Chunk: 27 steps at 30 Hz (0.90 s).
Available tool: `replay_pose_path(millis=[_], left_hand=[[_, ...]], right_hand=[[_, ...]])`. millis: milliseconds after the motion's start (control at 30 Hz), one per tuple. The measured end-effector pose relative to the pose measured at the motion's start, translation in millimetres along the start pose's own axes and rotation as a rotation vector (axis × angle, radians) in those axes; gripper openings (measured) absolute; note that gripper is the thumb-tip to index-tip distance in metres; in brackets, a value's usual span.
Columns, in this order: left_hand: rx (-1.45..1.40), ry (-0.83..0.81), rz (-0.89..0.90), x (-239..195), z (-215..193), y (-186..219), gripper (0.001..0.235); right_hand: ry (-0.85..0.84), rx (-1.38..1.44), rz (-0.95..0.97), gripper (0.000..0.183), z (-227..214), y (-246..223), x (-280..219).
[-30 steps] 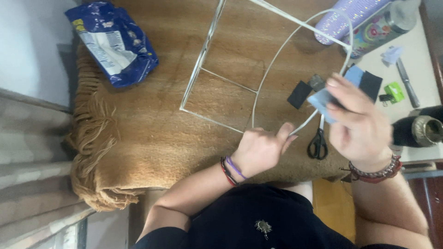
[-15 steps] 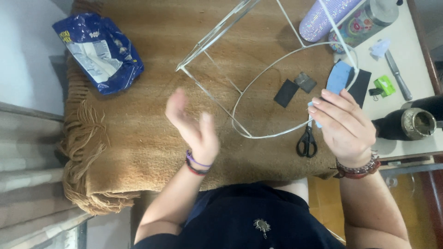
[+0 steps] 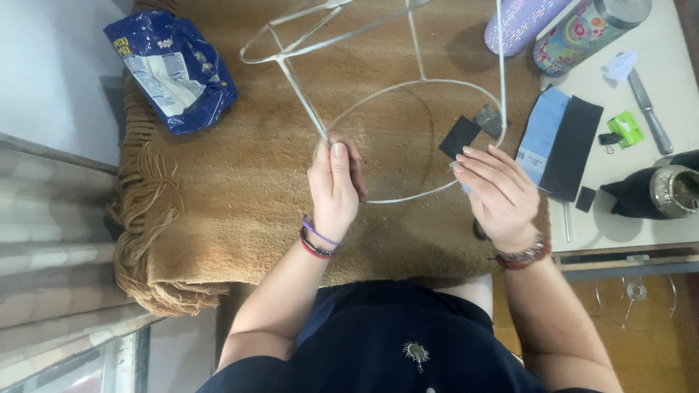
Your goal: The person sands a white metal wire frame using a sanding block, moving along the outer rim and inner spokes. The person rotates the frame to reach different sections and continues sanding until the end of the clip.
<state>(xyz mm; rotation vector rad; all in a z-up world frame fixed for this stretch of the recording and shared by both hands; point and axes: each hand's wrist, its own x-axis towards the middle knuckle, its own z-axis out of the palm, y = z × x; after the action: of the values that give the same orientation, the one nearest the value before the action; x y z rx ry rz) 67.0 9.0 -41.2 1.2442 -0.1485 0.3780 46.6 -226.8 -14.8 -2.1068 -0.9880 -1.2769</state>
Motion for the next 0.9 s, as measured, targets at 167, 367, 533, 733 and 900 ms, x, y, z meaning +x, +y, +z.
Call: replay_pose_path(millis=[167, 367, 533, 733, 900], left_hand=[[0.956, -0.449, 0.311, -22.7, -33.7, -31.3, 0.043], [0.927, -0.413, 0.548, -28.7, -37.6, -35.0, 0.033], [0.949, -0.491, 0.654, 3.0, -55.6, -12.8, 0.04], [1.011, -0.547, 0.645, -15.1, -85.7, -38.3, 0.041], [1.019, -0.618, 0.567, -37.9, -83.7, -52.2, 0.04]], right_hand=[[0.072, 0.063, 0.135, 0.018, 8.1, 0.6, -24.9], [-0.041, 0.137, 0.225, 0.012, -2.9, -11.7, -32.8], [-0.017, 0.226, 0.298, 0.01, 24.9, -18.1, -56.4], [-0.15, 0.242, 0.343, 0.008, 36.9, -20.6, -66.6], [-0.28, 0.197, 0.536, 0.006, 1.4, 2.6, -101.4]])
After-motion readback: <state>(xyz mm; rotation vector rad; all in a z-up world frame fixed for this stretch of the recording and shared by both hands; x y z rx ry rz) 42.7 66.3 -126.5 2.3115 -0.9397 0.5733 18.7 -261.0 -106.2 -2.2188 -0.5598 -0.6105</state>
